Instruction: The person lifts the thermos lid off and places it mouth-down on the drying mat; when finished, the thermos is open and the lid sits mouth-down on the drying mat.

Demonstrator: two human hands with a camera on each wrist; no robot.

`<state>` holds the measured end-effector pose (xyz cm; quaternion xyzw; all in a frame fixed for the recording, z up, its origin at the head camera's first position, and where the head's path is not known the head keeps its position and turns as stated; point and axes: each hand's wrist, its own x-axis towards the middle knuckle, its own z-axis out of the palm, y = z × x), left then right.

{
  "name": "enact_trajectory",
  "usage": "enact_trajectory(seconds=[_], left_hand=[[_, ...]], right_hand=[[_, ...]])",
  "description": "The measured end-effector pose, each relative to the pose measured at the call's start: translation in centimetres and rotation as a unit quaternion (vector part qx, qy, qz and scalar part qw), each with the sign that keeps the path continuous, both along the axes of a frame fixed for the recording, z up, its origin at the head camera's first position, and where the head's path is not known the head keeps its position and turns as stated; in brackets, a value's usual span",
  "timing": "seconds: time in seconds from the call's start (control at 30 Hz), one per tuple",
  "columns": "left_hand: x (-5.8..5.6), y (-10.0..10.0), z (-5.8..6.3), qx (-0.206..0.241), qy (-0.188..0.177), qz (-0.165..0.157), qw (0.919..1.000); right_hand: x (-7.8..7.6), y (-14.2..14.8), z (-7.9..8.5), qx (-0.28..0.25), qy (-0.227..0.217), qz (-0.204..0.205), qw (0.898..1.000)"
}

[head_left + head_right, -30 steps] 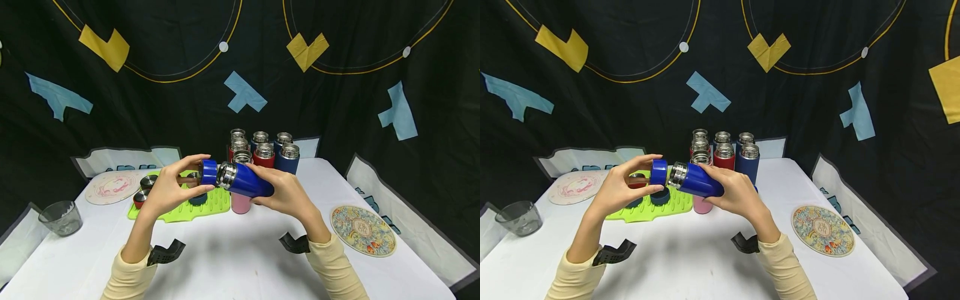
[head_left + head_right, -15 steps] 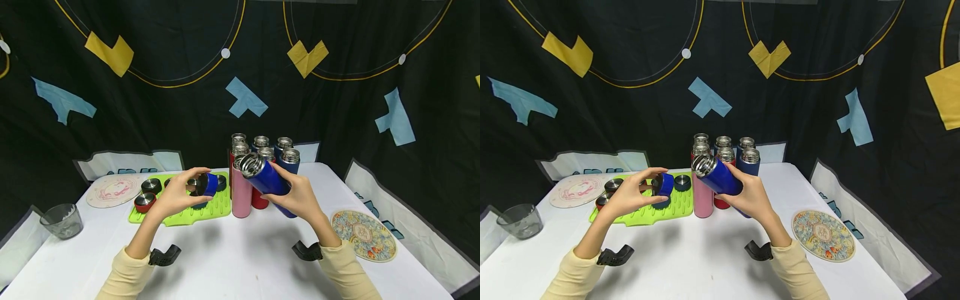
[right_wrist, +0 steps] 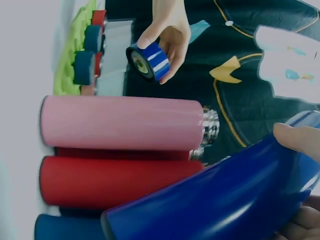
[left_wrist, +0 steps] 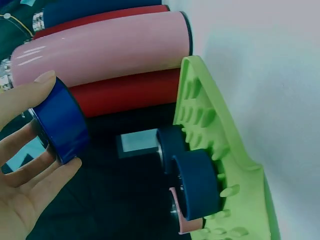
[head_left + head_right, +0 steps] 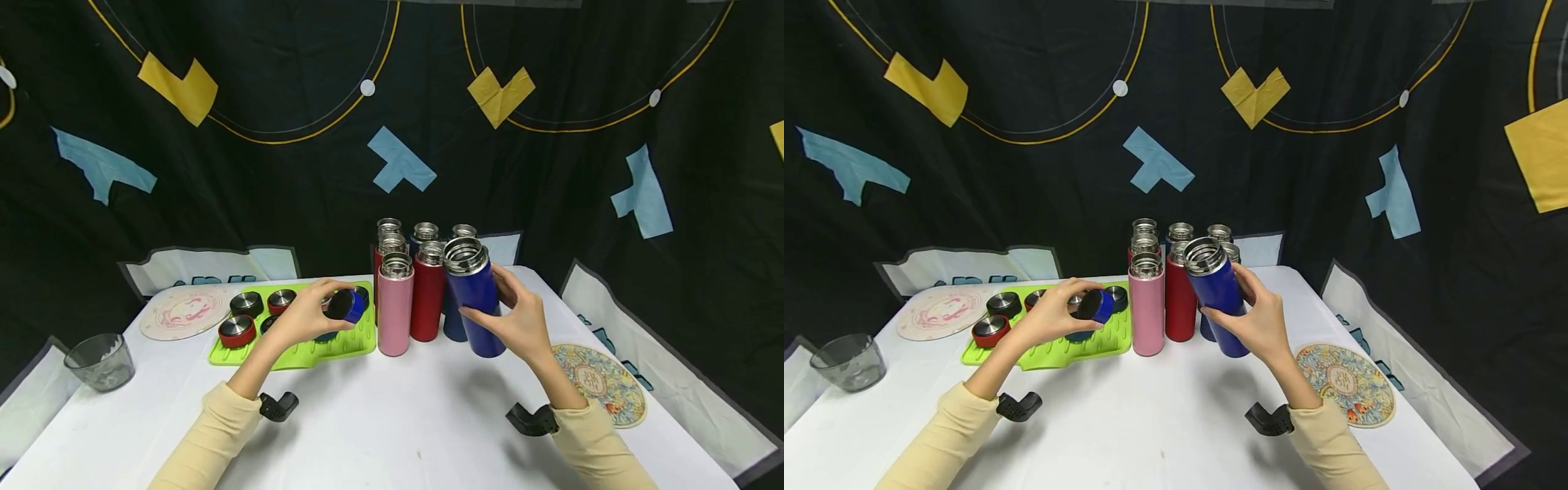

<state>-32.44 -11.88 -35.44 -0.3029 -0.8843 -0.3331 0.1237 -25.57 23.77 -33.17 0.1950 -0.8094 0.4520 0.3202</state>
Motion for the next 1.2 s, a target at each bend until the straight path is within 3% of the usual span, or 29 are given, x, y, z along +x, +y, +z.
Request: enact_trajectory(seconds=[0.17, 0.3, 0.43, 0.53, 0.93, 1.2], left_hand=[[-1.0, 0.2, -0.7, -0.023, -0.004, 0.000, 0.9997], [-2.0, 0.5, -1.4, -0.051, 0.014, -0.008, 0.9986], [-3.0, 1.1, -2.1, -0.075, 0.031, -0.015, 0.9966], [-3.6, 1.5, -2.5, -0.087, 0.024, -0.019, 0.9957], [-5.0, 2.3, -3.7, -0.125, -0.015, -0.013, 0.9920], [-5.9, 2.8, -5.0, -0.153, -0.030, -0.008, 0.9878]], right_hand=[[0.1, 1.5, -0.4, -0.010, -0.028, -0.023, 0.999], [-0.1, 2.7, -0.7, -0.024, -0.048, -0.037, 0.998], [-0.5, 3.7, -0.7, -0.060, -0.088, -0.053, 0.993], [-0.9, 4.4, -0.7, -0.083, -0.113, -0.065, 0.988], [-4.2, 6.6, -1.3, -0.152, -0.138, -0.123, 0.971], [-6.9, 7.3, -2.3, -0.202, -0.148, -0.122, 0.960]])
